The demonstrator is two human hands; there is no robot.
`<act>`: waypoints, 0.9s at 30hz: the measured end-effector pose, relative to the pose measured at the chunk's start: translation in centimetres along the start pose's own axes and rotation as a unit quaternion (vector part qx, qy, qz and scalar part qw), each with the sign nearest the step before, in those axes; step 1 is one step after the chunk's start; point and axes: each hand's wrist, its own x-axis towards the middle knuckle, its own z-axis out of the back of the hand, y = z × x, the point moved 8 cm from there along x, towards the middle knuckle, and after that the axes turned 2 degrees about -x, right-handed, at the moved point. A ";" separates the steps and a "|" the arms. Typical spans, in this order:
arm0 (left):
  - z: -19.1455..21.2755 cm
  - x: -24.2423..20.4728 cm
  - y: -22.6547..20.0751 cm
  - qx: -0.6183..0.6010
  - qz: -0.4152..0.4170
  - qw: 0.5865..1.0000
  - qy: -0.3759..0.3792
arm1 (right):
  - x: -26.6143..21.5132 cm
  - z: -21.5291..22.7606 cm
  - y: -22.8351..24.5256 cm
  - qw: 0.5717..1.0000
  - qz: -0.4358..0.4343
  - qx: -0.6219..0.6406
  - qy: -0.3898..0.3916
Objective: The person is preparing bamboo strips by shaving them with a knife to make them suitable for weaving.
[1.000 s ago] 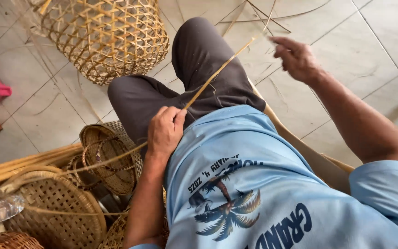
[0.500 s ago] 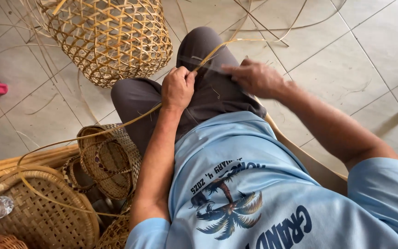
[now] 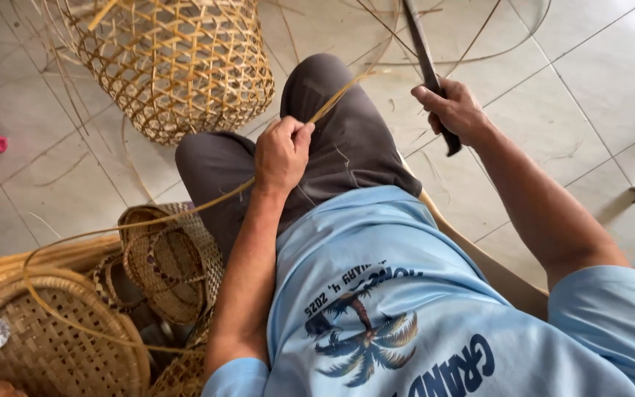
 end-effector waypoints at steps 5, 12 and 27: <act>1.1 0.3 -3.5 -0.003 -0.019 1.000 -0.003 | -0.3 -4.8 2.8 0.983 0.013 0.169 0.065; 1.2 -0.5 -4.4 -0.026 -0.003 1.000 -0.001 | 0.0 -7.0 5.2 0.932 -0.065 0.358 0.012; 4.9 -1.2 -2.9 -0.001 -0.013 1.000 -0.022 | 2.1 16.7 -12.6 0.907 -0.096 0.137 -0.387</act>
